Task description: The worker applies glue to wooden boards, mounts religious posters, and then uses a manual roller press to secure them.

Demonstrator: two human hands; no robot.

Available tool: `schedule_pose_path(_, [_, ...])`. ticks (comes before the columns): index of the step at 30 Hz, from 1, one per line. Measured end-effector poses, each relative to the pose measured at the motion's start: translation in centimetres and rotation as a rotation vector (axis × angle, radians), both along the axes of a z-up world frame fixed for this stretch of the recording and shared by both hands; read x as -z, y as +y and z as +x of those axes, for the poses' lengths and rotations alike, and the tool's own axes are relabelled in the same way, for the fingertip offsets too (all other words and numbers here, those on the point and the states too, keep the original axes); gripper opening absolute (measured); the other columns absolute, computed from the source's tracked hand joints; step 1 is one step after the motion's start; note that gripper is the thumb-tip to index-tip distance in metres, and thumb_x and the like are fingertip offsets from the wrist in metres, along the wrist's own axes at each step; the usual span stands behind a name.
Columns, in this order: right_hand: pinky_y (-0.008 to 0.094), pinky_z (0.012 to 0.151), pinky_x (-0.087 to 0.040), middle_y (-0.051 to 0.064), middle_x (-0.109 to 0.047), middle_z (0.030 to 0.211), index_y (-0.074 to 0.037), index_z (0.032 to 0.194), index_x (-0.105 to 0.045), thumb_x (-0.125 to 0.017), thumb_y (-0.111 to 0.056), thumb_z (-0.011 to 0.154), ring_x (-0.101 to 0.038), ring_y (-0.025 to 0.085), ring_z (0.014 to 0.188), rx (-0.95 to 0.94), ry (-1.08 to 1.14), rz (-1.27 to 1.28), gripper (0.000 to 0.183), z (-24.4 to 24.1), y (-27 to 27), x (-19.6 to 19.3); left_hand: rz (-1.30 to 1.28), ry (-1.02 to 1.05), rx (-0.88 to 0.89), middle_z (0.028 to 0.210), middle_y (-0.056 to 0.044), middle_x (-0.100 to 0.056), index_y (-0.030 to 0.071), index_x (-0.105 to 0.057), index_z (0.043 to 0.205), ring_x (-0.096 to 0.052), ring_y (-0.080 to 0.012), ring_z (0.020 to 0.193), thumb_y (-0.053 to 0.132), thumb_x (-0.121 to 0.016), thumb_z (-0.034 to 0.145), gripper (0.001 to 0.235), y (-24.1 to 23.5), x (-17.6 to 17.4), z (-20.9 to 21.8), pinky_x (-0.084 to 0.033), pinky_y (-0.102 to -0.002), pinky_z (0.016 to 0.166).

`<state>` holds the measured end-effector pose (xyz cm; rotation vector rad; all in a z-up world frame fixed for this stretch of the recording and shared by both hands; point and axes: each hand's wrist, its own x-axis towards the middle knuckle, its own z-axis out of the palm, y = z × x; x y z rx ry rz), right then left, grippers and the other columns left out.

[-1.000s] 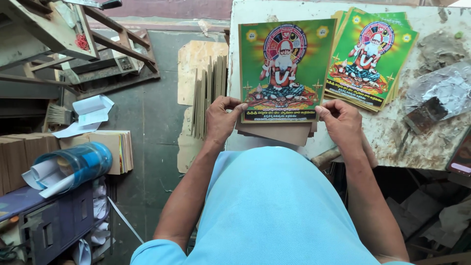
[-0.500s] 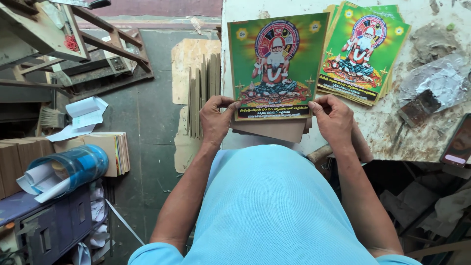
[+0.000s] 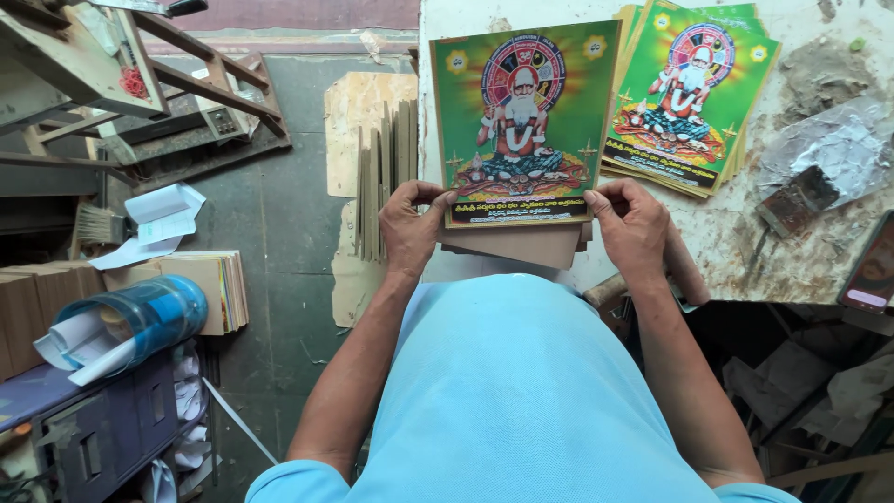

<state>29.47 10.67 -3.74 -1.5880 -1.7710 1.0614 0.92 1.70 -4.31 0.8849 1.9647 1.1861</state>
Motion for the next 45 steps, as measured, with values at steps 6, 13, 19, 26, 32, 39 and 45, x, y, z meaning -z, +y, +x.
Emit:
schedule_pose_path(6, [0.025, 0.066, -0.053, 0.002, -0.071, 0.079, -0.001, 0.096, -0.071, -0.081, -0.02, 0.096, -0.064, 0.006, 0.07, 0.052, -0.004, -0.029, 0.022, 0.1, -0.1, 0.9, -0.142, -0.023, 0.034, 0.077, 0.0, -0.074, 0.006, -0.074, 0.091, -0.067, -0.0075, 0.07, 0.025, -0.085, 0.083, 0.024, 0.4, -0.7, -0.5, -0.054, -0.026, 0.065])
schedule_pose_path(13, [0.022, 0.062, -0.05, 0.0, -0.069, 0.076, -0.001, 0.095, -0.071, -0.08, -0.021, 0.097, -0.06, 0.003, 0.067, 0.073, 0.018, -0.136, 0.022, 0.2, 0.3, 0.9, -0.244, -0.024, 0.139, 0.074, -0.002, -0.073, 0.005, -0.071, 0.087, -0.065, -0.0074, 0.068, 0.028, -0.086, 0.083, 0.027, 0.5, -2.2, -1.5, -0.054, -0.026, 0.064])
schedule_pose_path(19, [0.02, 0.059, -0.048, -0.002, -0.068, 0.075, -0.002, 0.093, -0.071, -0.081, -0.022, 0.096, -0.058, 0.002, 0.066, 0.08, 0.062, -0.229, 0.023, 0.2, 0.7, 0.4, -0.273, -0.024, 0.121, 0.076, 0.0, -0.074, 0.006, -0.074, 0.086, -0.066, -0.0064, 0.068, 0.026, -0.087, 0.079, 0.025, 0.9, -2.6, -1.5, -0.054, -0.026, 0.064])
schedule_pose_path(26, [0.02, 0.058, -0.047, -0.002, -0.067, 0.075, -0.001, 0.093, -0.07, -0.08, -0.021, 0.096, -0.057, 0.002, 0.066, 0.058, 0.069, -0.242, 0.023, 0.0, 0.4, 0.4, -0.282, -0.138, 0.113, 0.074, 0.0, -0.074, 0.005, -0.075, 0.087, -0.064, -0.0051, 0.067, 0.023, -0.087, 0.081, 0.023, 0.8, -1.2, -2.2, -0.054, -0.024, 0.063])
schedule_pose_path(32, [0.02, 0.058, -0.047, -0.001, -0.067, 0.075, 0.0, 0.093, -0.07, -0.079, -0.021, 0.096, -0.058, 0.002, 0.066, 0.061, 0.068, -0.259, 0.023, 0.5, -0.3, 1.2, -0.177, -0.242, 0.142, 0.073, 0.001, -0.07, 0.003, -0.074, 0.088, -0.061, -0.0043, 0.068, 0.02, -0.086, 0.083, 0.021, 0.0, 1.6, -2.8, -0.051, -0.022, 0.062])
schedule_pose_path(39, [0.02, 0.058, -0.049, -0.002, -0.068, 0.074, -0.001, 0.092, -0.069, -0.077, -0.021, 0.096, -0.059, 0.002, 0.065, 0.067, 0.141, -0.286, 0.022, 0.5, -0.7, 0.6, -0.221, -0.262, 0.162, 0.072, 0.004, -0.068, 0.004, -0.071, 0.086, -0.058, -0.0025, 0.065, 0.022, -0.087, 0.083, 0.024, 0.1, 2.2, -3.1, -0.05, -0.021, 0.059])
schedule_pose_path(45, [0.021, 0.056, -0.043, -0.001, -0.066, 0.072, -0.001, 0.09, -0.07, -0.079, -0.021, 0.096, -0.054, 0.003, 0.064, 0.053, 0.083, -0.289, 0.023, 0.4, 0.4, 0.7, -0.2, -0.3, 0.166, 0.071, 0.004, -0.065, 0.005, -0.068, 0.084, -0.054, -0.0027, 0.064, 0.023, -0.086, 0.084, 0.026, 1.3, 2.8, -3.3, -0.046, -0.021, 0.057])
